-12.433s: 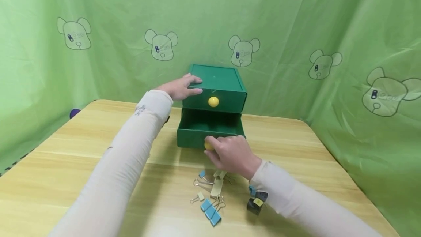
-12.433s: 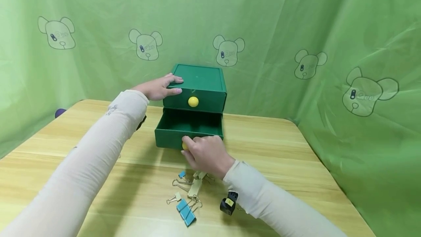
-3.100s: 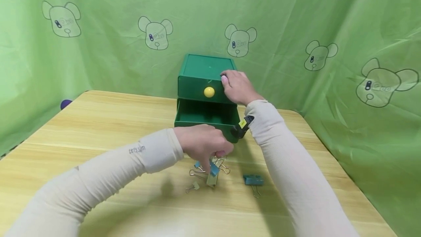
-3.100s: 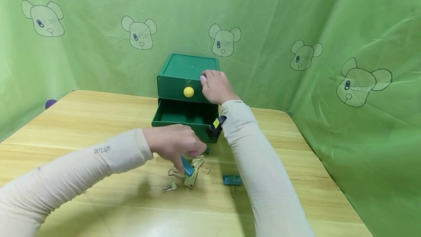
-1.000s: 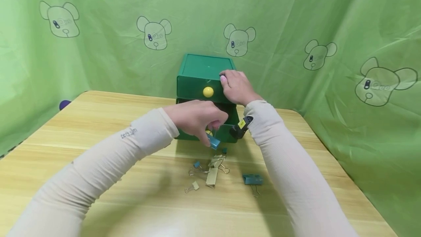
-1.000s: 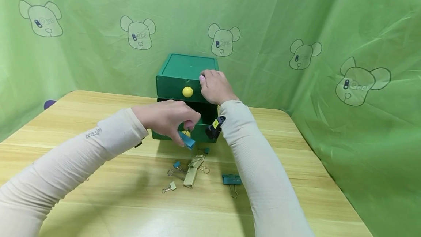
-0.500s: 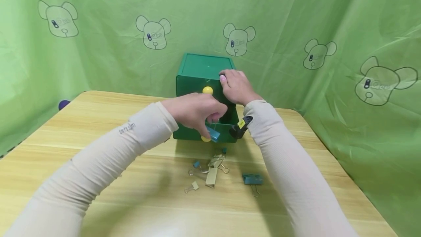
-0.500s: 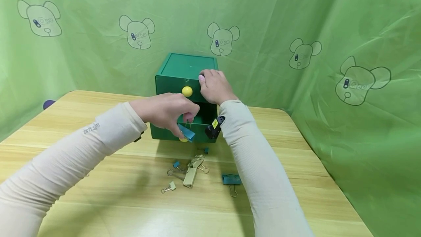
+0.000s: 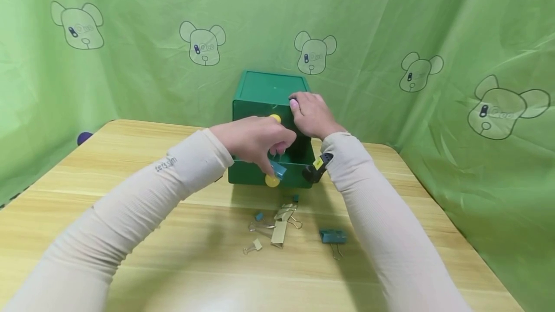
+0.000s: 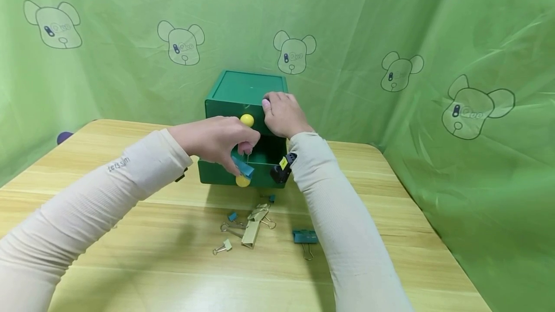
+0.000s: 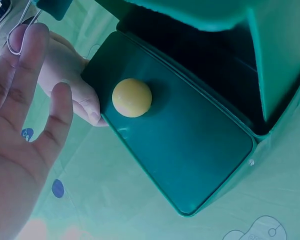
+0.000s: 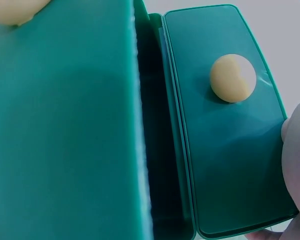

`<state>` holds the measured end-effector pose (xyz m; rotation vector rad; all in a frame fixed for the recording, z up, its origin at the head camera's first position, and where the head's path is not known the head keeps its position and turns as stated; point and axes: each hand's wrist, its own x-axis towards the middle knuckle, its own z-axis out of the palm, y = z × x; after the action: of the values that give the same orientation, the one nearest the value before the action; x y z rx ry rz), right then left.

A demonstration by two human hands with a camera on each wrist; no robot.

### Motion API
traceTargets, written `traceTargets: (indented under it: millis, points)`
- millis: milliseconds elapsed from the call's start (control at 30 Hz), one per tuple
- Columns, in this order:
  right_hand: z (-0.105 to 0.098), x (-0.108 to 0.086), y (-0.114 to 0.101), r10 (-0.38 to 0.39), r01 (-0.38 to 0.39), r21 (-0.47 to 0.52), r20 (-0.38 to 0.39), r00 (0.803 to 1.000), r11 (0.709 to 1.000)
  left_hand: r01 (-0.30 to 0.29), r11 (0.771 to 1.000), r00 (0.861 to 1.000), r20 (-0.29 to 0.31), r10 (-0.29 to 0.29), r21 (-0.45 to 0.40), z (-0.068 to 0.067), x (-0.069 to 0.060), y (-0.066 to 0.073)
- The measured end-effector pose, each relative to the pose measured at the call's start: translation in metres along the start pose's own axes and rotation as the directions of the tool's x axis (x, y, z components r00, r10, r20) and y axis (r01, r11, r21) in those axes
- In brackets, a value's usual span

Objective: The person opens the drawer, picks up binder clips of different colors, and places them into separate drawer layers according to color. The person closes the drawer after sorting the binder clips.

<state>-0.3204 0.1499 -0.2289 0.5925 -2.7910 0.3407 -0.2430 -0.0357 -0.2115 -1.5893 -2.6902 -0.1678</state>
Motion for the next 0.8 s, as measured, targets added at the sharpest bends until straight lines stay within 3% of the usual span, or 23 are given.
traceTargets:
  millis: [567,800]
  points:
    - [0.001,0.002,0.003,-0.029,0.029,-0.007,-0.004,1.0,1.0,0.027,0.999,1.0,-0.011,-0.027,0.046,-0.008,0.001,-0.002]
    - [0.0,0.001,0.003,-0.044,0.044,-0.006,-0.005,0.999,0.999,0.049,0.999,0.998,-0.046,-0.048,0.008,-0.015,0.002,-0.006]
